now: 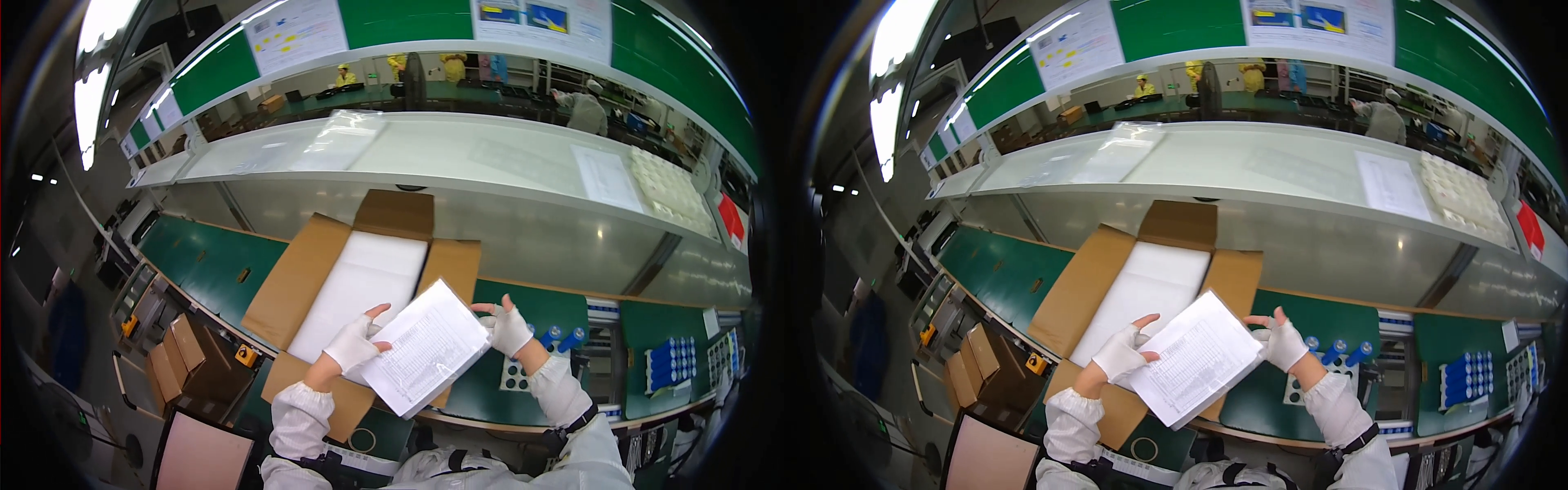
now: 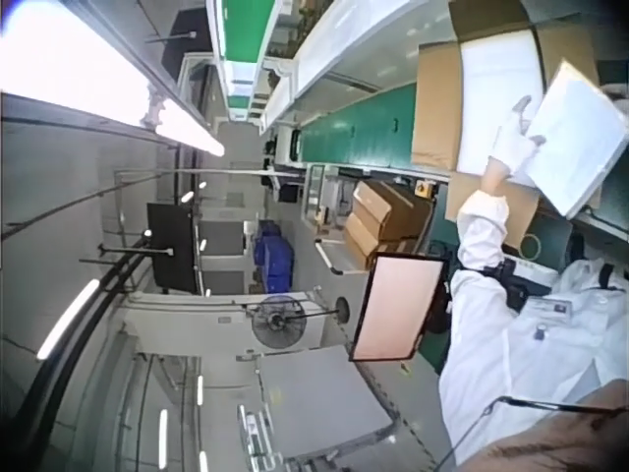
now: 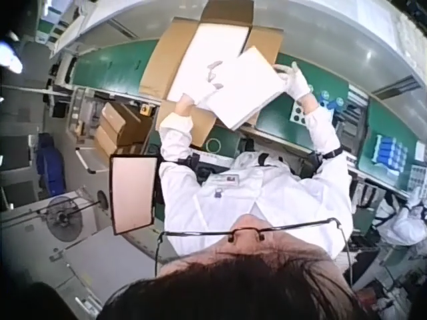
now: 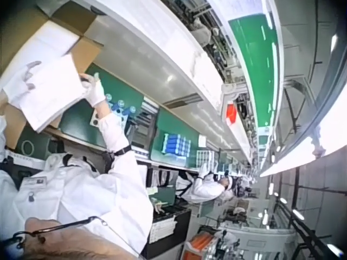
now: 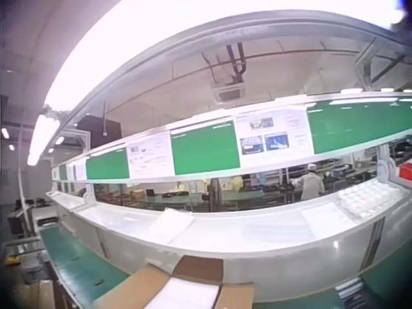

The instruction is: The person peels a sticker from a sheet, applies it to a tray of batteries, and sets the box aside. They then place foam and documents into a new box before scanning batteries with a handheld scanner and placing them into a tray.

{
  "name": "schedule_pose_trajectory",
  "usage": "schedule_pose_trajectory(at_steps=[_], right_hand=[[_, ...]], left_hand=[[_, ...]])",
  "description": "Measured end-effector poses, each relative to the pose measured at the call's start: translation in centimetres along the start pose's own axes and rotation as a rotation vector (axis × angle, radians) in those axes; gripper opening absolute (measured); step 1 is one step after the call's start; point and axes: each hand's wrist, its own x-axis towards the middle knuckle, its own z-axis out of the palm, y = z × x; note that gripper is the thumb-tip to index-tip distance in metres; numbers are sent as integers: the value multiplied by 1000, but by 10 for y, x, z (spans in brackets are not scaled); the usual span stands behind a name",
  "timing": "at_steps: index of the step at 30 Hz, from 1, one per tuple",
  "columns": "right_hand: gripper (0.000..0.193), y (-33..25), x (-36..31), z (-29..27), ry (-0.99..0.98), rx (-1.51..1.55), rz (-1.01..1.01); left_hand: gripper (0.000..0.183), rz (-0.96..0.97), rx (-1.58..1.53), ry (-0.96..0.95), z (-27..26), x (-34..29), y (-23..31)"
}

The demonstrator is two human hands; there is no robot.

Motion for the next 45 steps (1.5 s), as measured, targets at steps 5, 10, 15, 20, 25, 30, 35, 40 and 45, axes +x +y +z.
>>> schedule_pose_trajectory(at_steps=[5, 10, 15, 20, 25, 30, 35, 40, 45], right_hand=[[41, -4, -105, -20, 97, -835, -67], [36, 37, -213, -94, 643, -880, -215], [27, 69, -293, -106, 980, -270, -632], [23, 109, -350, -131, 1304, -125, -781], [32, 156, -396, -144, 1300, -139, -749], [39, 215, -442, -149, 1334, 2, -597], [46, 270, -479, -149, 1150, 350, -613], [43, 331, -495, -167, 1354, 325, -609], [36, 337, -518, -164, 1635, 444, -804]], left_hand=[[52, -36, 228, -267, 86, 4, 41], [41, 8, -73, -168, 170, 23, 40], [97, -30, -778, -495, 267, 6, -12], [80, -4, -736, -477, 386, -26, -21], [27, 29, -186, -272, 425, -35, 2], [25, -185, -67, -645, 456, -62, -11], [29, -245, -82, -754, 492, -86, -34], [32, -211, 128, -927, 517, -93, -64], [26, -195, -21, -984, 493, -76, -49]])
